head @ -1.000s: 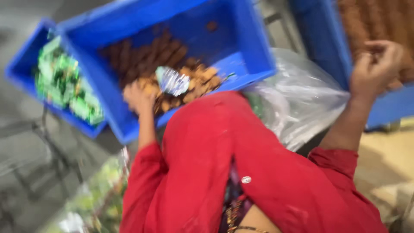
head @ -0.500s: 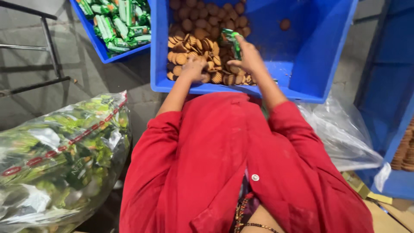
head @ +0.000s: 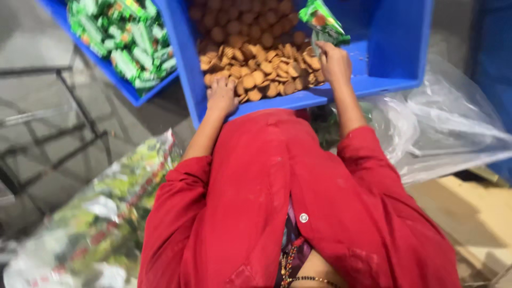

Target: The person repeatedly opens green foil-wrapped cookie packs, removes the cookies, and places them into a blue bin. The person also discards the empty wrappers into a separate bin. The task continues throughout the clip with consistent hand movements.

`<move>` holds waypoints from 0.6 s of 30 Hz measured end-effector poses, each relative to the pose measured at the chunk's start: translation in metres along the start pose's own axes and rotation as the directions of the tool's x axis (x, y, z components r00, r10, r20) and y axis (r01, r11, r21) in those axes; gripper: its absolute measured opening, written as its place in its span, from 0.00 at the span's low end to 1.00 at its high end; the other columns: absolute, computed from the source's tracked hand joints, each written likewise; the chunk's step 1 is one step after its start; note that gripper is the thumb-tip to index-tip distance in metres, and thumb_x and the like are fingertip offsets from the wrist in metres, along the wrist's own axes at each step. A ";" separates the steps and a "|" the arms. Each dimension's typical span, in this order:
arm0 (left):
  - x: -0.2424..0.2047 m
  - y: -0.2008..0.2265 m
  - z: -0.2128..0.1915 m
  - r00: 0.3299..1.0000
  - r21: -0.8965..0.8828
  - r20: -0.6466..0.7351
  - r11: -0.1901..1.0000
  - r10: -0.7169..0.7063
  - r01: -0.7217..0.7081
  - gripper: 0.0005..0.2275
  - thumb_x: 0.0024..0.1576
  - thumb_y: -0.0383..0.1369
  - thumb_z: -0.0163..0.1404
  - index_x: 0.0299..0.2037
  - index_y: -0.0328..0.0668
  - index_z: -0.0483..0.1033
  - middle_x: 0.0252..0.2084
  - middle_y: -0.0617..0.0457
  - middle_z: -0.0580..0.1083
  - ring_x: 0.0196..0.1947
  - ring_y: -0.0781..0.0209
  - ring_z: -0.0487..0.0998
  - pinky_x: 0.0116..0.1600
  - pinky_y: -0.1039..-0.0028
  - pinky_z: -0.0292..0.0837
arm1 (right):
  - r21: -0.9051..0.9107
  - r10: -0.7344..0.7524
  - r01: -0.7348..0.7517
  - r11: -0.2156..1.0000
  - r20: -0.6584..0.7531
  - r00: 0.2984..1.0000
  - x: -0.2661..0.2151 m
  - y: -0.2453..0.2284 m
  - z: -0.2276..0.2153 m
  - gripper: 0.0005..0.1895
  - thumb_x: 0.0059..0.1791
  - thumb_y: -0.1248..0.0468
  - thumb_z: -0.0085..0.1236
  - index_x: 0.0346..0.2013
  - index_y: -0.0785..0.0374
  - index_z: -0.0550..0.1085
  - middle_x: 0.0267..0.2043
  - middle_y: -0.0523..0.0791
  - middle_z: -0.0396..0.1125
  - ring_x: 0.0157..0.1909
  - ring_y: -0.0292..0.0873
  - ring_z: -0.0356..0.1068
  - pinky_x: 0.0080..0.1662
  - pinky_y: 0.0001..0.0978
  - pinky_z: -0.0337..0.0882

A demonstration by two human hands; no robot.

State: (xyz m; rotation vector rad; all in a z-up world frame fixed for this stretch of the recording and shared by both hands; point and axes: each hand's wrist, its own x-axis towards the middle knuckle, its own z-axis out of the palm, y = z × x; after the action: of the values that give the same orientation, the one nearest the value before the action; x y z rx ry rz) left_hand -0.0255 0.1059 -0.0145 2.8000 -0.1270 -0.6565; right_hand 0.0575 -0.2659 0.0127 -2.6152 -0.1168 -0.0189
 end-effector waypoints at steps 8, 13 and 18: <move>0.107 0.068 0.030 0.880 -0.025 -0.028 0.880 0.475 -0.475 0.18 0.55 0.36 0.56 0.54 0.39 0.75 0.57 0.43 0.72 0.59 0.43 0.71 0.58 0.54 0.71 | 0.706 0.539 -0.227 0.671 -0.254 0.803 -0.134 0.023 -0.097 0.12 0.58 0.66 0.55 0.56 0.57 0.78 0.44 0.48 0.75 0.29 0.41 0.65 0.35 0.30 0.67; 0.137 0.065 0.052 0.826 0.349 -0.141 0.808 0.546 -0.475 0.12 0.59 0.39 0.52 0.50 0.48 0.79 0.60 0.46 0.71 0.64 0.43 0.66 0.62 0.48 0.59 | 0.211 0.386 -0.341 0.916 -0.697 0.604 -0.230 0.062 -0.136 0.13 0.59 0.69 0.56 0.57 0.56 0.78 0.49 0.48 0.76 0.36 0.45 0.75 0.43 0.34 0.73; 0.146 0.066 0.057 0.919 0.268 0.014 0.884 0.393 -0.382 0.13 0.56 0.43 0.55 0.47 0.47 0.80 0.57 0.48 0.71 0.58 0.43 0.69 0.60 0.48 0.63 | 0.119 0.441 -0.572 0.812 -0.766 0.467 -0.290 0.132 -0.118 0.12 0.59 0.66 0.53 0.56 0.57 0.77 0.49 0.52 0.76 0.38 0.51 0.76 0.42 0.41 0.74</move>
State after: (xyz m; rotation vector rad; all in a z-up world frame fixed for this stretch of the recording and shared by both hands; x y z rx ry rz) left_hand 0.0782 0.0079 -0.1078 2.9012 -0.8028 -0.5133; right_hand -0.2192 -0.4619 0.0381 -2.4278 1.0238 -0.9673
